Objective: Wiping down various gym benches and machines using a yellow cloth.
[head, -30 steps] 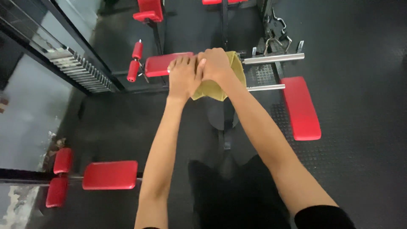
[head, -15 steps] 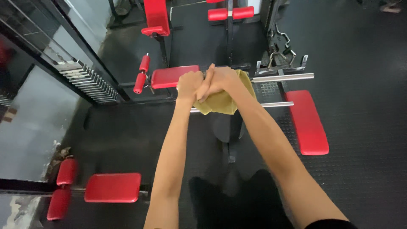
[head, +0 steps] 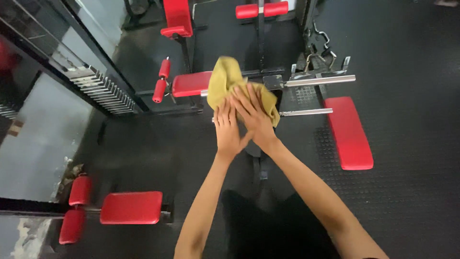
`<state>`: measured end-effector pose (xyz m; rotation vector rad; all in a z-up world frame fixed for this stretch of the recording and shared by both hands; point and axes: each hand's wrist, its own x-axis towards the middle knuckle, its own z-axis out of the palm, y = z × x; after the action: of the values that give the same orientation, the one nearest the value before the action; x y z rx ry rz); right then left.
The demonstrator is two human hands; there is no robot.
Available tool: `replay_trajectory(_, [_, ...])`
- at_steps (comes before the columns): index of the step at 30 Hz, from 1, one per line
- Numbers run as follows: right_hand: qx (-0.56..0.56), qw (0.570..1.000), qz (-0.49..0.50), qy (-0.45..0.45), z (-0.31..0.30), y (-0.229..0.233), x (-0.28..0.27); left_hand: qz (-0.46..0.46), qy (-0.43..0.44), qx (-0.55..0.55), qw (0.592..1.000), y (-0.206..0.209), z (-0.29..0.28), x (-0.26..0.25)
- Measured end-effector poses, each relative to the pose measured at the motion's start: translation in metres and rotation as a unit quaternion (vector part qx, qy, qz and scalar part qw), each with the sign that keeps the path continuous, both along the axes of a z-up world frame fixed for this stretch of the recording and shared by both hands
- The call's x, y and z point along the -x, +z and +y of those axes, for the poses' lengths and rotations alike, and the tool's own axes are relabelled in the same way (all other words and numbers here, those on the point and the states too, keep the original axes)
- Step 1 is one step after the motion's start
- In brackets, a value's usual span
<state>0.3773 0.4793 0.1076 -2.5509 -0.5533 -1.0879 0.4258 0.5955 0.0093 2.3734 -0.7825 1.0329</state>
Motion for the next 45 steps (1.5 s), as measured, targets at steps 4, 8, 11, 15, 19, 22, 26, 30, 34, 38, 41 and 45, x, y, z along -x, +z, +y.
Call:
replay_trajectory(4, [-0.407,0.877,0.005,0.255,-0.031,-0.08,0.012,0.066,-0.078,-0.051,0.993,-0.022,0.012,0.025])
replay_trajectory(8, [-0.272,0.955,-0.112,0.034,-0.103,-0.131,0.021,0.112,-0.106,-0.066,0.986,-0.024,0.02,0.031])
replay_trajectory(11, [-0.222,0.953,-0.143,-0.149,-0.139,-0.116,0.006,0.153,-0.093,-0.062,0.982,-0.038,0.008,0.023])
replay_trajectory(15, [-0.034,0.96,0.204,-0.188,-0.149,-0.165,-0.037,0.226,-0.104,-0.036,0.968,-0.043,-0.03,0.005])
replay_trajectory(19, [0.04,0.942,0.266,-0.202,-0.136,-0.164,-0.034,0.186,0.019,-0.156,0.97,-0.05,-0.058,0.01])
replay_trajectory(22, [0.045,0.951,0.25,-0.174,-0.143,-0.145,-0.02,0.192,0.003,-0.147,0.97,-0.048,-0.058,0.008])
replay_trajectory(26, [0.076,0.952,0.206,-0.211,-0.179,-0.148,-0.01,0.162,0.018,-0.159,0.974,-0.054,-0.054,0.008])
replay_trajectory(30, [-0.047,0.941,0.128,-0.311,-0.215,-0.169,-0.025,0.129,0.013,-0.149,0.98,-0.06,-0.052,0.005])
replay_trajectory(34, [-0.031,0.928,0.066,-0.364,-0.156,-0.151,-0.034,0.122,0.021,-0.135,0.983,-0.07,-0.058,-0.001])
replay_trajectory(38, [-0.039,0.959,0.115,-0.257,-0.116,-0.147,-0.028,0.135,0.026,-0.154,0.979,-0.067,-0.054,0.001])
replay_trajectory(41, [-0.044,0.972,0.087,-0.214,-0.118,-0.142,-0.024,0.144,0.028,-0.173,0.974,-0.064,-0.048,-0.002])
replay_trajectory(45, [-0.021,0.976,0.104,-0.193,-0.129,-0.136,-0.014,0.133,0.03,-0.175,0.975,-0.057,-0.05,0.005])
